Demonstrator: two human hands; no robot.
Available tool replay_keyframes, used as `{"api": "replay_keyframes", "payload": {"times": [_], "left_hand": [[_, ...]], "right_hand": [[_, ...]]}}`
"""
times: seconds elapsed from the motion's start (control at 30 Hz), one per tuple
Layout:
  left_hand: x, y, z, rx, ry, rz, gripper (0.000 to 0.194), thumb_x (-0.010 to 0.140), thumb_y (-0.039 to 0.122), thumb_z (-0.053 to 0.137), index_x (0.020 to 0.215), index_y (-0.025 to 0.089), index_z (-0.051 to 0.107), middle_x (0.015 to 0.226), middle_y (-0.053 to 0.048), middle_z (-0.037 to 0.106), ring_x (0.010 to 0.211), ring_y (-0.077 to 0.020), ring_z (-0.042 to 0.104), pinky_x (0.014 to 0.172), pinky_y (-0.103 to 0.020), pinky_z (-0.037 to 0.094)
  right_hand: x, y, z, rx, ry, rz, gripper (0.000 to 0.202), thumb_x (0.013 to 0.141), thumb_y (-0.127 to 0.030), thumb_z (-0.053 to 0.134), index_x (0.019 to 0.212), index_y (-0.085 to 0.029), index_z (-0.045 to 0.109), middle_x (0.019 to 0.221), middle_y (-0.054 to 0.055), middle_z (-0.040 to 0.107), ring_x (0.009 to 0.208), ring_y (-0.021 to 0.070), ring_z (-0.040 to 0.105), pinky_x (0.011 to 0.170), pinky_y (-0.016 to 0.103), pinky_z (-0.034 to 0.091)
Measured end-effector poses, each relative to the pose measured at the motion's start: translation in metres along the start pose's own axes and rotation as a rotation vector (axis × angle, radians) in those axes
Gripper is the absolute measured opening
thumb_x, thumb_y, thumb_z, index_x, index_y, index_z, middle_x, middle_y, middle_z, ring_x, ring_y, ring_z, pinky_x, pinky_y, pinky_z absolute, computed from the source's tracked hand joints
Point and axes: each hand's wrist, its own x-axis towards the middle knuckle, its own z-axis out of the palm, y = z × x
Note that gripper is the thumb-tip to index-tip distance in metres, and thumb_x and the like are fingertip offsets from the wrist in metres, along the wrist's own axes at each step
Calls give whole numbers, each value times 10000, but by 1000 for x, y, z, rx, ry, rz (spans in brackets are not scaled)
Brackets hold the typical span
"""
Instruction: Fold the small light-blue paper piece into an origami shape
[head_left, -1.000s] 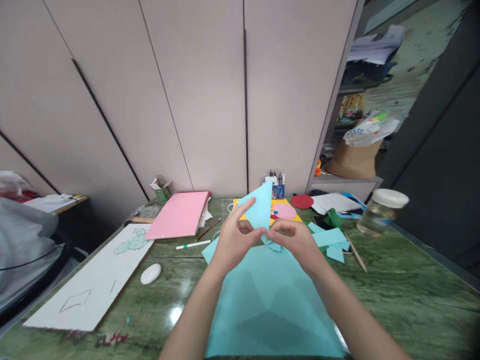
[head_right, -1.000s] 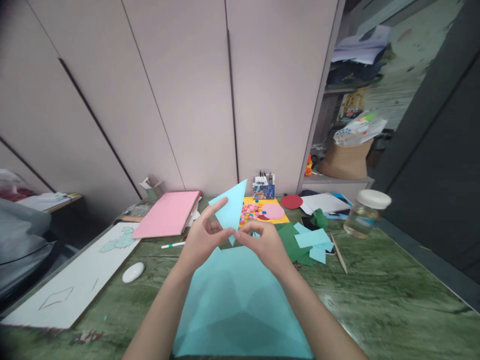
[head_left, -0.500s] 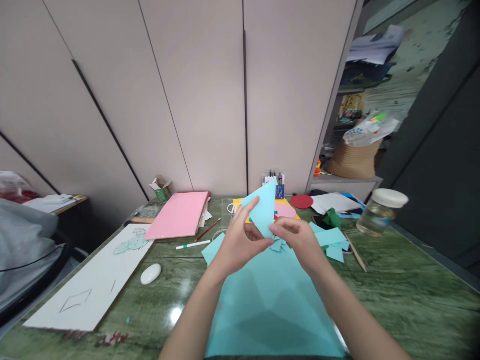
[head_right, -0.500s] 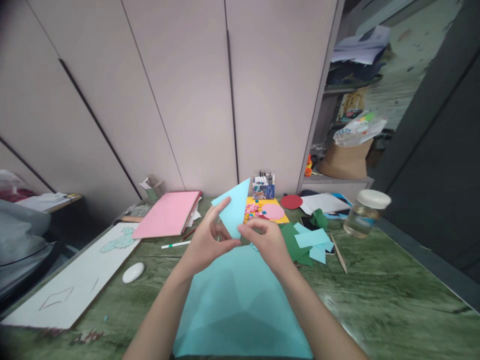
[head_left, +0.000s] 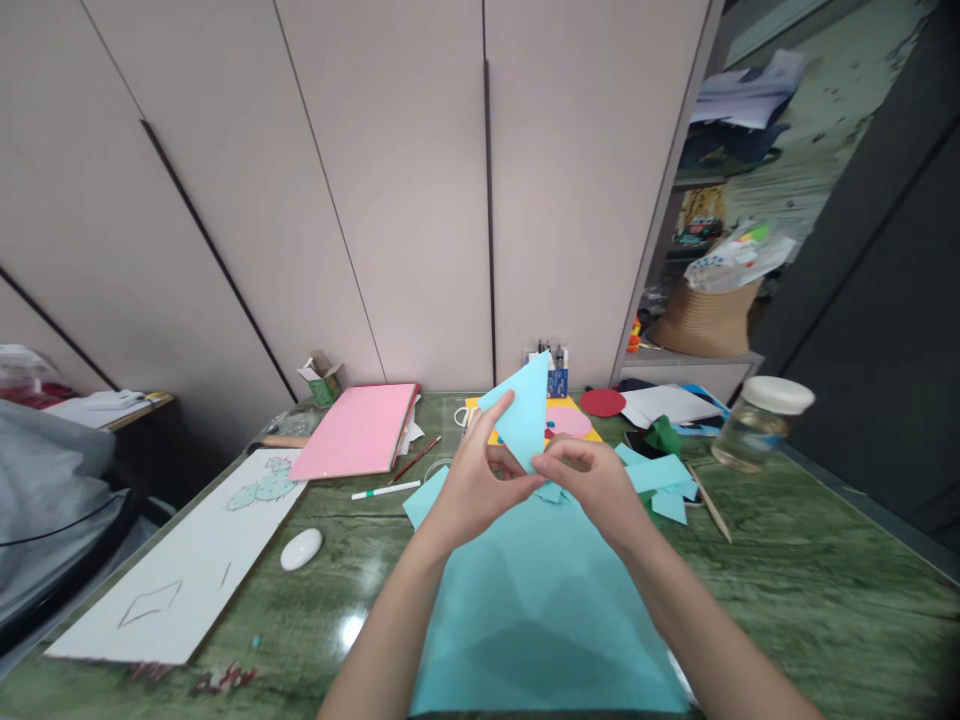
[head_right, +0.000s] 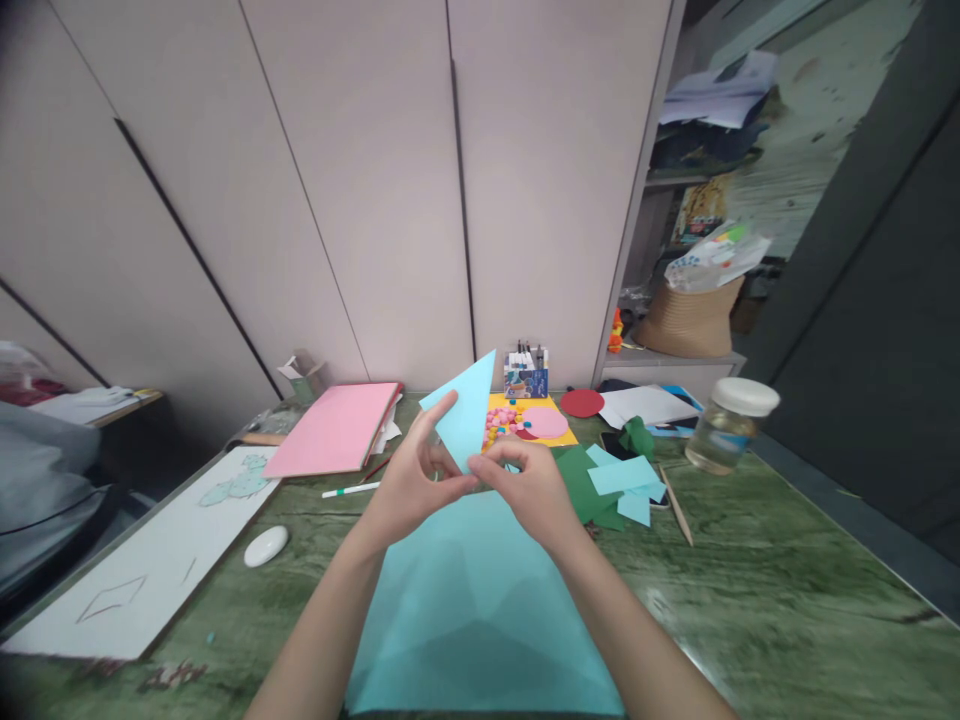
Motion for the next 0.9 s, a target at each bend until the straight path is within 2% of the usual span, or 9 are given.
{"api": "replay_keyframes", "payload": {"times": [0.2, 0.47, 0.57, 0.73, 0.9], "left_hand": [[1, -2, 1, -12, -12, 4, 866, 675, 164, 687, 1393, 274, 214, 1177, -105, 499, 599, -58, 546, 548, -224, 427], [-1, -3, 2, -20, 8, 7, 892, 675, 161, 689, 1397, 314, 189, 1220, -125, 497, 629, -80, 590, 582, -246, 452], [-1, -2, 4, -21, 31, 13, 894, 693, 170, 679, 1405, 318, 159, 1145, -109, 546, 637, -90, 595, 600, -254, 457], [0, -4, 6, -23, 27, 17, 941, 692, 169, 685, 1419, 297, 103, 896, -43, 611, 619, -107, 587, 613, -270, 460], [0, -6, 1, -24, -54, 19, 972, 701, 174, 673, 1431, 275, 41, 895, -46, 596, 648, -122, 578, 625, -277, 460]], "right_hand": [[0, 1, 1, -33, 32, -3, 268, 742, -330, 623, 536, -178, 543, 574, -23, 486, 599, 127, 452, 601, 268, 344], [-1, -2, 1, -31, 25, 11, 264, 748, -347, 613, 552, -176, 564, 587, -16, 510, 607, 129, 464, 594, 266, 345], [0, -1, 1, -23, 1, 12, 256, 752, -352, 613, 568, -175, 586, 598, -13, 522, 615, 130, 472, 603, 265, 350], [1, 0, 1, -26, 41, -5, 258, 737, -344, 626, 548, -177, 570, 583, -20, 512, 607, 128, 469, 611, 266, 350], [1, -2, -1, -91, 33, 4, 266, 741, -349, 606, 546, -177, 552, 597, -16, 521, 617, 134, 475, 619, 270, 359]]}}
